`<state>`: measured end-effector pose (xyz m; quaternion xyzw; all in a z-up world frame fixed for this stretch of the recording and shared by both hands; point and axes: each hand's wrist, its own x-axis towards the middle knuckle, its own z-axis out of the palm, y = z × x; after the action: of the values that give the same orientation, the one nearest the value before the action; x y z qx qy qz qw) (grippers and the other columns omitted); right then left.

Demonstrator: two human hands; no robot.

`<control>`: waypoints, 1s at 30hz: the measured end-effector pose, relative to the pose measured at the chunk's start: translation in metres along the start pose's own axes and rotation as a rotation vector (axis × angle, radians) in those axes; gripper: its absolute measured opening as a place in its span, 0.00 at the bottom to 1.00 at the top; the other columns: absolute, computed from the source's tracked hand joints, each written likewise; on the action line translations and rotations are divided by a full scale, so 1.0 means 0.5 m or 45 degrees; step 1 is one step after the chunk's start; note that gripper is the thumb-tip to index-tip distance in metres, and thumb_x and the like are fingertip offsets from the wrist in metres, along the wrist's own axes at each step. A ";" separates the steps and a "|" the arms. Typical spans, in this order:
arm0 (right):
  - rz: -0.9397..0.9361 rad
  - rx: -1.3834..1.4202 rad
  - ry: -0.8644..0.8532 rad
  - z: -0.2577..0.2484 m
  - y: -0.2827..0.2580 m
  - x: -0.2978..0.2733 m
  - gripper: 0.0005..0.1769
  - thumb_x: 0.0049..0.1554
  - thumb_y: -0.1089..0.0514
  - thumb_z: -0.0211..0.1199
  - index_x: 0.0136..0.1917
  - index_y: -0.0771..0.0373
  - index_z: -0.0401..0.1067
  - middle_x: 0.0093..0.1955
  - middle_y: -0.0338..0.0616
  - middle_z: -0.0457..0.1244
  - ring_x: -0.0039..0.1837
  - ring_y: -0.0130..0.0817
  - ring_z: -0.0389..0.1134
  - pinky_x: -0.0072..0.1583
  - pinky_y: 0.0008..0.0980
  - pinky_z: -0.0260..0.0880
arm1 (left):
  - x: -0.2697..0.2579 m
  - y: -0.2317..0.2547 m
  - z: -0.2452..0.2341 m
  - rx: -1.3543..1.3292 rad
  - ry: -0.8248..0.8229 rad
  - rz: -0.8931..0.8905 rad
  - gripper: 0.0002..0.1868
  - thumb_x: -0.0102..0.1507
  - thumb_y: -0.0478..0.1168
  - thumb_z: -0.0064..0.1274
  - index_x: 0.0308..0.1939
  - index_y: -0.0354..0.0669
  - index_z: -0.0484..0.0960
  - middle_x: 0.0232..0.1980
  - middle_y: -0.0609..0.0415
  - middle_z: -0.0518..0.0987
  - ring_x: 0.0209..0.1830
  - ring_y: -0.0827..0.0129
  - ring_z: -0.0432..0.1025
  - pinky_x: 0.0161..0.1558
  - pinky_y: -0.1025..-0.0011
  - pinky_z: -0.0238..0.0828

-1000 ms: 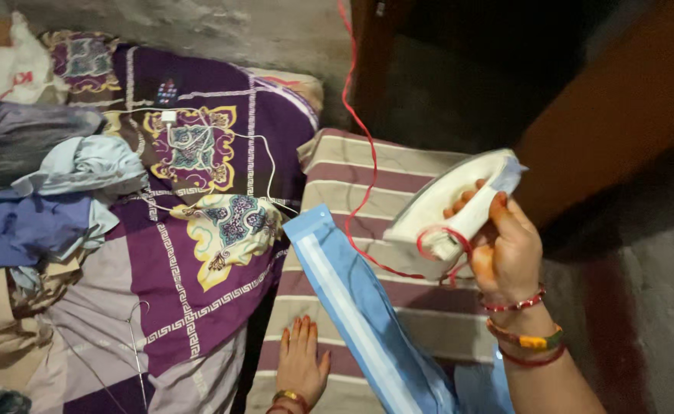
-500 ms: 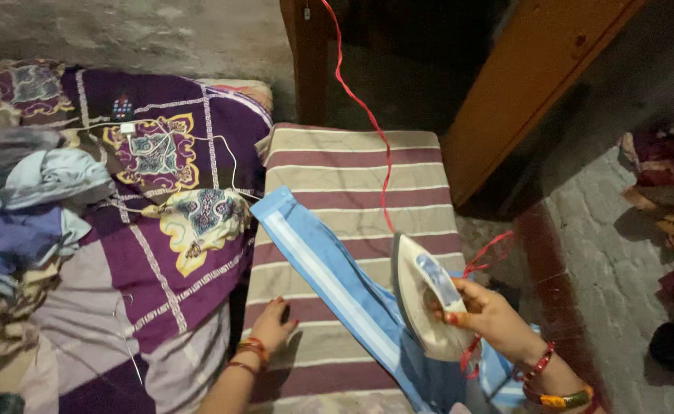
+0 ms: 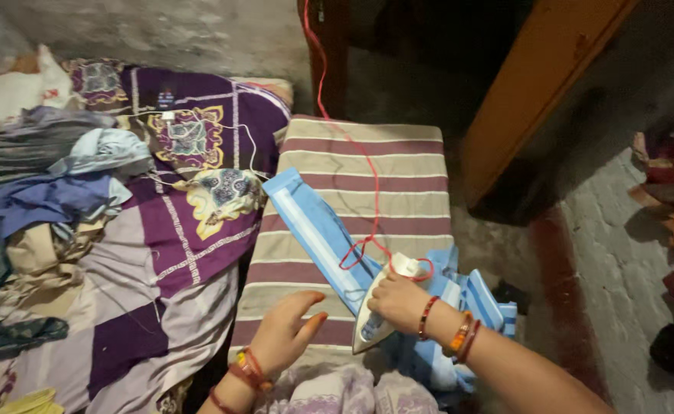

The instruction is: The person irons a light blue and white striped shirt on a small striped ironing board. They smooth the fabric, use a white electric iron to press the sleeves and body, and reposition the shirt to iron different sections.

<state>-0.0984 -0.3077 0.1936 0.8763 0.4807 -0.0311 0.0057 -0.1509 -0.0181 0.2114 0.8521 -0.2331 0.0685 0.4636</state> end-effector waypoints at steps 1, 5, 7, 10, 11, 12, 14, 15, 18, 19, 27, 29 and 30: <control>-0.026 -0.024 -0.023 0.007 -0.006 0.016 0.06 0.49 0.58 0.63 0.42 0.57 0.75 0.43 0.42 0.66 0.51 0.43 0.67 0.57 0.44 0.63 | 0.008 0.009 0.001 -0.012 -0.028 0.011 0.17 0.62 0.40 0.59 0.54 0.38 0.82 0.53 0.44 0.83 0.54 0.50 0.77 0.54 0.61 0.73; -0.206 -0.273 -0.075 0.031 -0.038 0.078 0.06 0.54 0.56 0.60 0.37 0.55 0.75 0.40 0.40 0.66 0.50 0.41 0.67 0.56 0.42 0.64 | 0.081 0.010 -0.004 0.266 -0.108 0.356 0.19 0.59 0.35 0.57 0.55 0.38 0.79 0.56 0.44 0.80 0.58 0.49 0.74 0.59 0.57 0.69; -0.267 -0.368 -0.118 0.041 -0.048 0.111 0.06 0.54 0.56 0.59 0.37 0.55 0.75 0.42 0.40 0.66 0.52 0.41 0.68 0.55 0.42 0.65 | 0.127 0.000 -0.007 0.395 -0.101 0.651 0.23 0.56 0.31 0.54 0.57 0.38 0.77 0.58 0.44 0.79 0.62 0.49 0.72 0.63 0.55 0.66; -0.364 -0.451 -0.082 0.040 -0.047 0.152 0.07 0.54 0.55 0.59 0.37 0.55 0.75 0.41 0.39 0.67 0.52 0.40 0.68 0.57 0.41 0.64 | 0.178 -0.032 -0.014 0.605 -0.234 0.756 0.27 0.53 0.32 0.53 0.59 0.39 0.76 0.62 0.41 0.77 0.63 0.47 0.71 0.60 0.55 0.64; -0.396 -0.469 -0.054 0.037 -0.049 0.164 0.07 0.54 0.54 0.59 0.37 0.55 0.75 0.41 0.39 0.67 0.52 0.40 0.68 0.57 0.41 0.64 | 0.188 -0.052 -0.020 0.651 -0.250 0.752 0.27 0.53 0.33 0.53 0.58 0.39 0.77 0.60 0.41 0.77 0.59 0.48 0.72 0.56 0.55 0.65; -0.401 -0.399 -0.010 0.033 -0.051 0.178 0.07 0.54 0.54 0.59 0.37 0.54 0.75 0.40 0.39 0.67 0.52 0.40 0.68 0.58 0.42 0.64 | 0.206 -0.077 -0.025 0.697 -0.266 0.747 0.26 0.54 0.34 0.53 0.58 0.39 0.78 0.58 0.40 0.78 0.55 0.50 0.72 0.53 0.55 0.65; -0.412 -0.253 0.078 0.023 -0.051 0.202 0.07 0.53 0.54 0.58 0.36 0.53 0.75 0.39 0.39 0.67 0.52 0.40 0.68 0.58 0.43 0.63 | 0.231 -0.130 -0.034 0.754 -0.346 0.679 0.19 0.57 0.37 0.52 0.52 0.42 0.79 0.51 0.43 0.79 0.49 0.52 0.74 0.50 0.55 0.65; -0.411 -0.276 0.092 0.021 -0.052 0.216 0.07 0.52 0.54 0.58 0.35 0.53 0.75 0.39 0.38 0.67 0.52 0.40 0.68 0.61 0.43 0.62 | 0.235 -0.158 -0.041 0.767 -0.410 0.621 0.12 0.59 0.38 0.52 0.47 0.43 0.80 0.46 0.47 0.79 0.48 0.54 0.74 0.51 0.55 0.65; -0.380 -0.312 0.106 0.030 -0.060 0.248 0.08 0.51 0.54 0.58 0.33 0.53 0.75 0.37 0.37 0.67 0.52 0.38 0.68 0.67 0.45 0.60 | 0.249 -0.235 -0.068 0.739 -0.384 0.642 0.05 0.59 0.37 0.51 0.38 0.47 0.79 0.38 0.53 0.79 0.43 0.56 0.74 0.48 0.56 0.65; -0.354 -0.306 0.091 0.036 -0.057 0.255 0.08 0.51 0.54 0.58 0.33 0.53 0.75 0.37 0.36 0.66 0.52 0.38 0.67 0.69 0.46 0.59 | 0.260 -0.257 -0.081 0.714 -0.338 0.683 0.05 0.58 0.35 0.50 0.36 0.47 0.79 0.37 0.54 0.78 0.41 0.57 0.74 0.47 0.57 0.65; -0.221 -0.417 -0.191 0.170 -0.016 0.302 0.10 0.48 0.51 0.59 0.28 0.52 0.76 0.36 0.33 0.67 0.54 0.36 0.67 0.78 0.47 0.45 | 0.363 -0.400 -0.203 0.685 -0.023 0.437 0.04 0.61 0.41 0.52 0.33 0.51 0.82 0.32 0.53 0.78 0.36 0.55 0.74 0.42 0.54 0.64; -0.212 -0.509 -0.326 0.217 0.019 0.295 0.10 0.49 0.51 0.59 0.30 0.51 0.77 0.35 0.31 0.67 0.53 0.35 0.66 0.80 0.53 0.40 | 0.355 -0.431 -0.195 0.748 -0.053 0.393 0.05 0.60 0.42 0.52 0.33 0.51 0.83 0.32 0.53 0.78 0.36 0.55 0.74 0.42 0.53 0.64; -0.184 -0.652 -0.378 0.250 0.031 0.299 0.12 0.52 0.51 0.58 0.31 0.51 0.77 0.35 0.33 0.66 0.52 0.34 0.66 0.80 0.53 0.41 | 0.343 -0.444 -0.181 0.778 -0.095 0.372 0.06 0.61 0.42 0.52 0.33 0.51 0.84 0.32 0.53 0.78 0.36 0.55 0.74 0.42 0.53 0.65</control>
<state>-0.0114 -0.1950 0.0595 0.7959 0.5279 -0.0369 0.2942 0.1118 0.1015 0.1511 0.9112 -0.3382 0.1696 0.1632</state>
